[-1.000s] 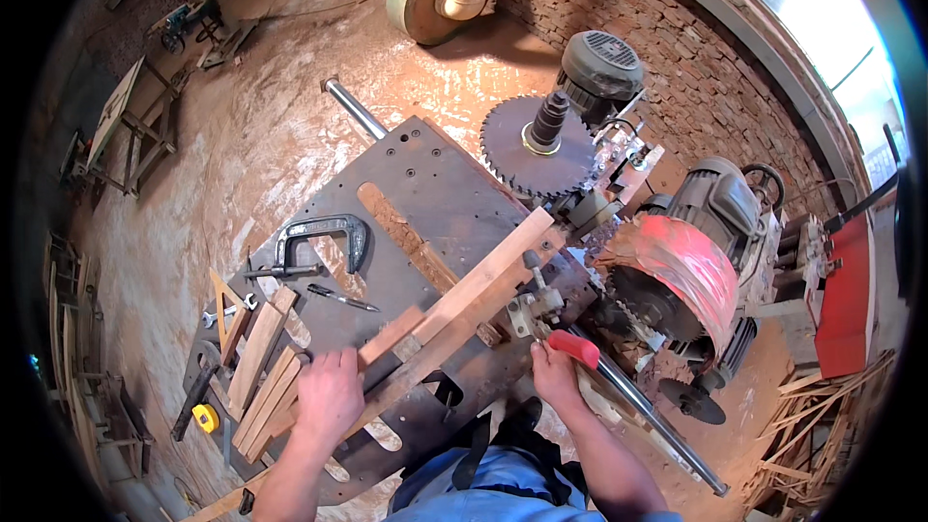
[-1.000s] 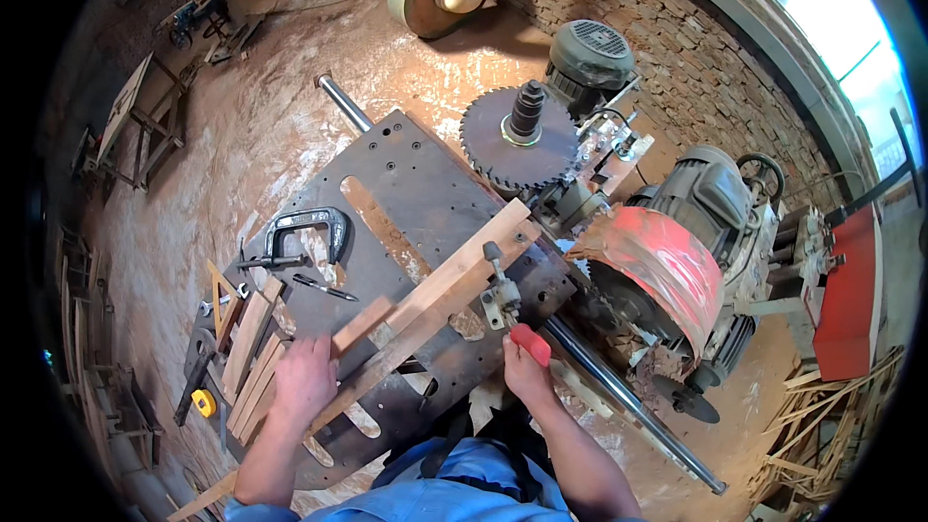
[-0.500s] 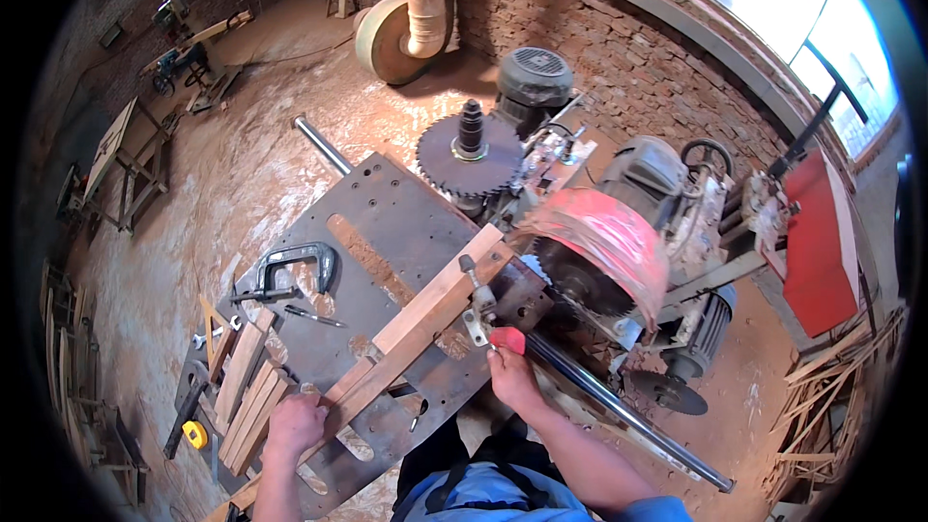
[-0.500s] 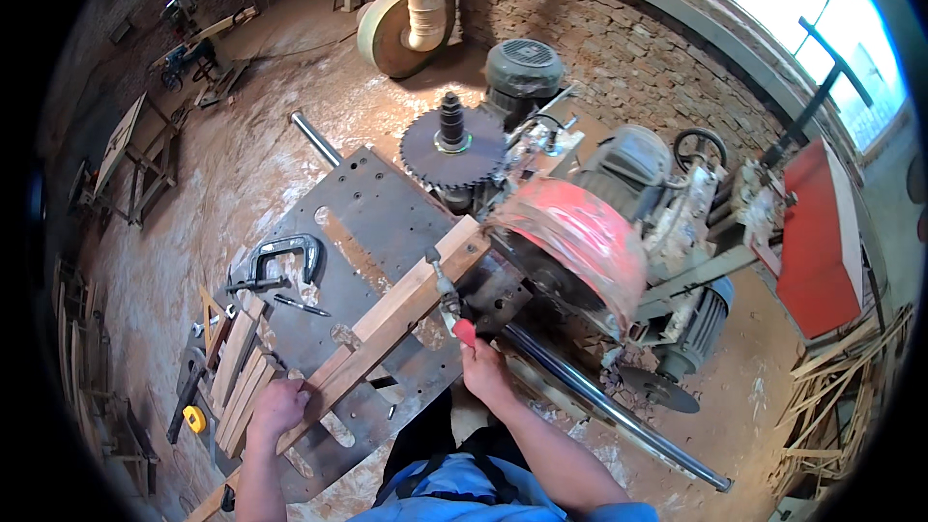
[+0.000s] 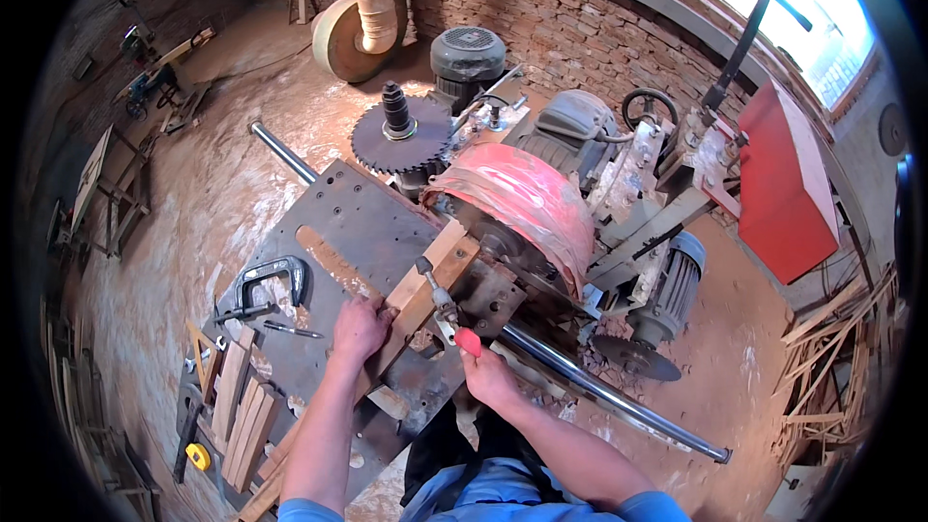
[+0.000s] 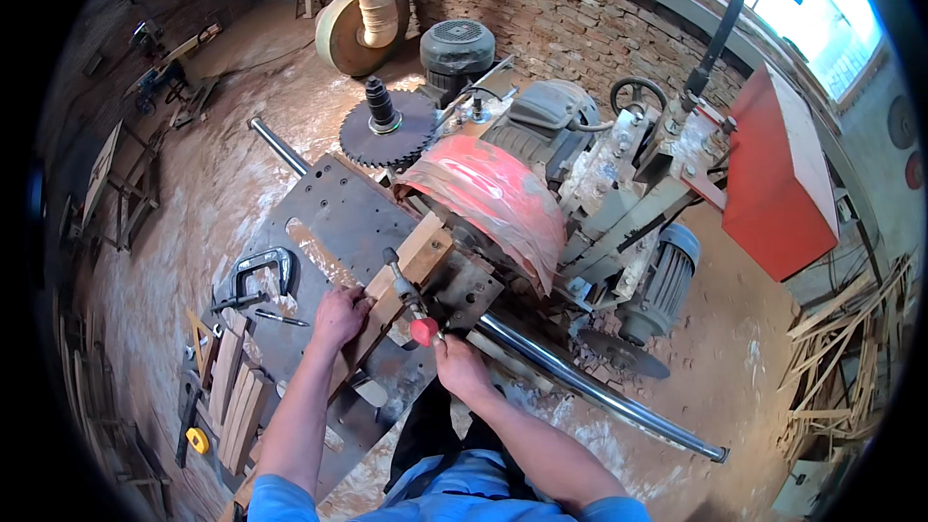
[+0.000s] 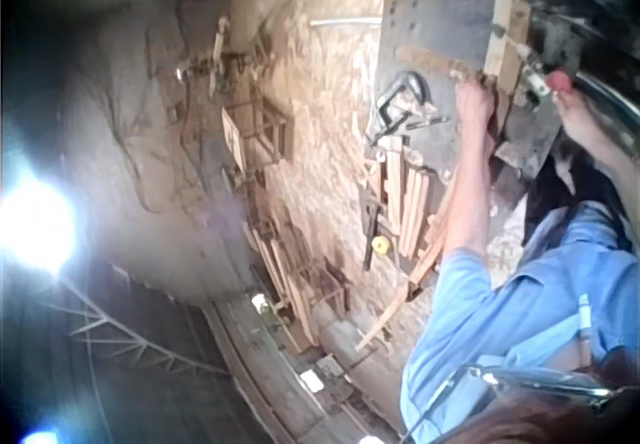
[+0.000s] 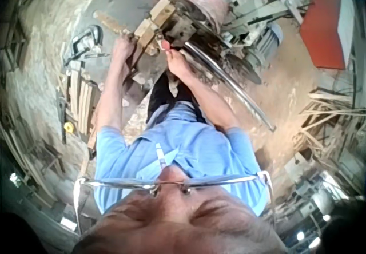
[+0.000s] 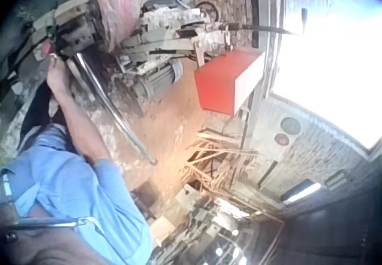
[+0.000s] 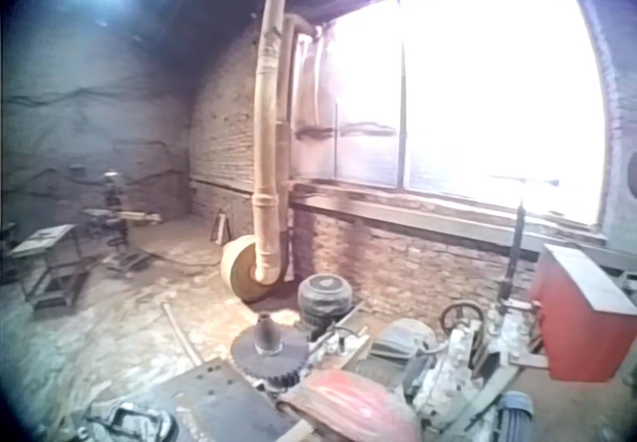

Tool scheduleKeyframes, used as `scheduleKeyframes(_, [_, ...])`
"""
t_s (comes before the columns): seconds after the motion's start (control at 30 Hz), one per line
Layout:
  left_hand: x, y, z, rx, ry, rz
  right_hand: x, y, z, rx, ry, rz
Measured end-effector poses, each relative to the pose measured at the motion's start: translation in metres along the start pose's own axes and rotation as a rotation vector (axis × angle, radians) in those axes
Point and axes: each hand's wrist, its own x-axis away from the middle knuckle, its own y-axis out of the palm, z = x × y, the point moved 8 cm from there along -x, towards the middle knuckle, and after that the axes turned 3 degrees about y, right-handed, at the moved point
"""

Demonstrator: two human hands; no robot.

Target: The person measures several wooden boards using a tape measure and a pencil, then uses a specialized saw to cut a slot or notch into one of the boards before securing it with a C-clamp.

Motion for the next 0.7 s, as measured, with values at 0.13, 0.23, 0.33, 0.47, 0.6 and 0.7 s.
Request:
scheduleKeyframes(0.13, [-0.023, 0.016, -0.015, 0.112, -0.044, -0.219, 0.007, -0.002, 0.002, -0.029, -0.021, 0.015])
scheduleKeyframes(0.23, [-0.021, -0.013, -0.018, 0.111, -0.144, -0.192, 0.011, -0.009, 0.003, -0.025, -0.024, 0.036])
scheduleKeyframes(0.33, [-0.012, -0.031, -0.043, 0.194, -0.238, -0.093, 0.018, -0.016, 0.013, -0.043, 0.011, 0.049])
scheduleKeyframes(0.47, [0.02, -0.023, -0.071, 0.339, -0.215, -0.012, 0.024, -0.017, 0.005, -0.055, 0.012, 0.038])
scheduleKeyframes(0.6, [0.044, 0.016, -0.064, 0.47, -0.215, -0.077, 0.03, -0.018, 0.021, -0.084, -0.025, 0.038])
scheduleKeyframes(0.7, [0.062, 0.014, -0.012, 0.402, -0.225, -0.183, 0.04, -0.027, 0.055, -0.065, 0.03, 0.028])
